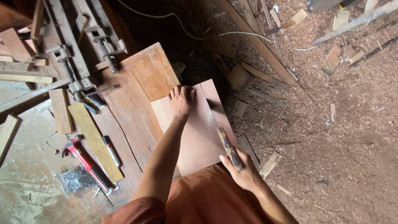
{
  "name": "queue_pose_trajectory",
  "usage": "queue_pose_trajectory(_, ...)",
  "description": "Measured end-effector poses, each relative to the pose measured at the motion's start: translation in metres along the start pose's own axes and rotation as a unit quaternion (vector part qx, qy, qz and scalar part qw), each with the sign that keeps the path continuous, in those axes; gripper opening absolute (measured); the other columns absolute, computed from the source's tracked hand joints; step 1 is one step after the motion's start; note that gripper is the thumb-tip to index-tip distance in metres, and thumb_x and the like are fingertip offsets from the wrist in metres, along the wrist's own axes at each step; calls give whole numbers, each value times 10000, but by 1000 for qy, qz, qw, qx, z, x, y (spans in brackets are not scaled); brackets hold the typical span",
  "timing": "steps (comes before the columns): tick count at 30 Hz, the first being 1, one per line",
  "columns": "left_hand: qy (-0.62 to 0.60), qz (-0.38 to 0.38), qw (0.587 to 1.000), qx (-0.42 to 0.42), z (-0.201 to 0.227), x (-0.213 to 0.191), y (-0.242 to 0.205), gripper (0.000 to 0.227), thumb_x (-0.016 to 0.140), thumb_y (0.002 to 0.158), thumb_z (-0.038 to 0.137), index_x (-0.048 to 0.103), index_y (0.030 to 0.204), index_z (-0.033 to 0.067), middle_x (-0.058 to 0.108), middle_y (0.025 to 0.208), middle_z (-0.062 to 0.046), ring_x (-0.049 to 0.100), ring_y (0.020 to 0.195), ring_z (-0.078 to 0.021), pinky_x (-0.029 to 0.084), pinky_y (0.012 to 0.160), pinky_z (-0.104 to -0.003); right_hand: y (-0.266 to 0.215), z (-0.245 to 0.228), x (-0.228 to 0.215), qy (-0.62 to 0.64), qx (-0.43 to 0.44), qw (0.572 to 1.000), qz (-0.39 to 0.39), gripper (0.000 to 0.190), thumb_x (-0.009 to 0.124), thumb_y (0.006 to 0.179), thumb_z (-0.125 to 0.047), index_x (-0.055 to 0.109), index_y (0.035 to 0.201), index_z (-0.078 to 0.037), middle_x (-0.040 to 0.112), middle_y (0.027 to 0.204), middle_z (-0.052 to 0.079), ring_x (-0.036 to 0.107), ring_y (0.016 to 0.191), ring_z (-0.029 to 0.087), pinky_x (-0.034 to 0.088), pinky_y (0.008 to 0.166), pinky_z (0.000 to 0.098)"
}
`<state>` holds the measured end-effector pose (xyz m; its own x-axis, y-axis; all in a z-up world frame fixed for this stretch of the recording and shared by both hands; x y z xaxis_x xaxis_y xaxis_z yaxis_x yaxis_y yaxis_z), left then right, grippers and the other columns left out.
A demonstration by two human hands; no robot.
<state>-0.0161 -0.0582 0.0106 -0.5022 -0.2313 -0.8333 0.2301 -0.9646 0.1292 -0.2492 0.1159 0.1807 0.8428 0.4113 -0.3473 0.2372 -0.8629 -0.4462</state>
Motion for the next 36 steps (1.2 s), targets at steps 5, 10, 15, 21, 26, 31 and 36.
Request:
queue_pose_trajectory(5, 24, -1, 1000, 7, -19, -7, 19, 274, 677, 976, 416, 683, 1057, 154, 613, 1136, -98, 538, 1091, -328, 385, 987, -471, -3, -18, -10, 47, 45, 998, -23, 248, 611, 981, -250, 589, 797, -85, 385, 542, -31, 353, 425, 106, 297, 380, 316)
queue_pose_trajectory(10, 0, -16, 1000, 24, -21, -5, 18, 382, 670, 939, 490, 683, 1096, 142, 617, 1134, -88, 527, 1113, -319, 360, 1020, -472, 16, -18, 3, -29, 85, 995, -31, 257, 592, 976, -266, 584, 775, -106, 451, 520, -36, 403, 409, 109, 336, 377, 334)
queue_pose_trajectory(15, 9, -46, 998, 40, -13, -12, 22, 533, 667, 903, 575, 657, 1142, 99, 612, 1167, -96, 516, 1138, -319, 349, 1014, -471, 92, 10, 37, -13, 77, 997, 12, 338, 601, 1000, -265, 530, 715, -97, 466, 548, -28, 415, 435, 114, 370, 408, 315)
queue_pose_trajectory(21, 2, -42, 999, 32, -10, -12, 18, 478, 662, 913, 572, 688, 1156, 161, 608, 1160, -100, 531, 1137, -313, 370, 1016, -477, 105, 25, 38, 19, 50, 998, 36, 315, 616, 991, -270, 551, 721, -120, 442, 539, -28, 400, 445, 112, 345, 416, 331)
queue_pose_trajectory(26, 26, 29, 997, 63, -10, -4, 12, 423, 669, 878, 566, 707, 1050, 182, 611, 1127, -110, 540, 1123, -322, 381, 975, -493, 76, 6, 47, 1, 58, 997, 43, 300, 653, 972, -291, 569, 755, -101, 443, 546, -12, 423, 464, 132, 366, 440, 331)
queue_pose_trajectory(31, 41, 3, 999, 0, -33, 10, 33, 426, 669, 940, 544, 688, 1053, 134, 611, 1118, -106, 537, 1095, -318, 395, 990, -481, 33, -34, 21, -5, 24, 999, 41, 287, 662, 957, -282, 567, 776, -82, 452, 579, -17, 436, 504, 107, 357, 455, 318)
queue_pose_trajectory(36, 49, 8, 999, -9, -42, -3, 57, 433, 645, 959, 535, 688, 1132, 140, 607, 1155, -104, 525, 1120, -320, 375, 995, -471, -5, -44, -1, 56, 48, 997, 22, 295, 675, 959, -250, 577, 749, -67, 406, 587, -11, 391, 501, 111, 337, 452, 323)
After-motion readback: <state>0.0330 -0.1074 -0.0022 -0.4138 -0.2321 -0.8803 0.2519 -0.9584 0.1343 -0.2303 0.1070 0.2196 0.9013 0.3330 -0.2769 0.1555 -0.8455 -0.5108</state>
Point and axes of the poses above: each hand's wrist, its own y-axis towards the middle knuckle, its own x-axis out of the palm, z = x × y, the point moved 7 cm from there along y, towards the middle knuckle
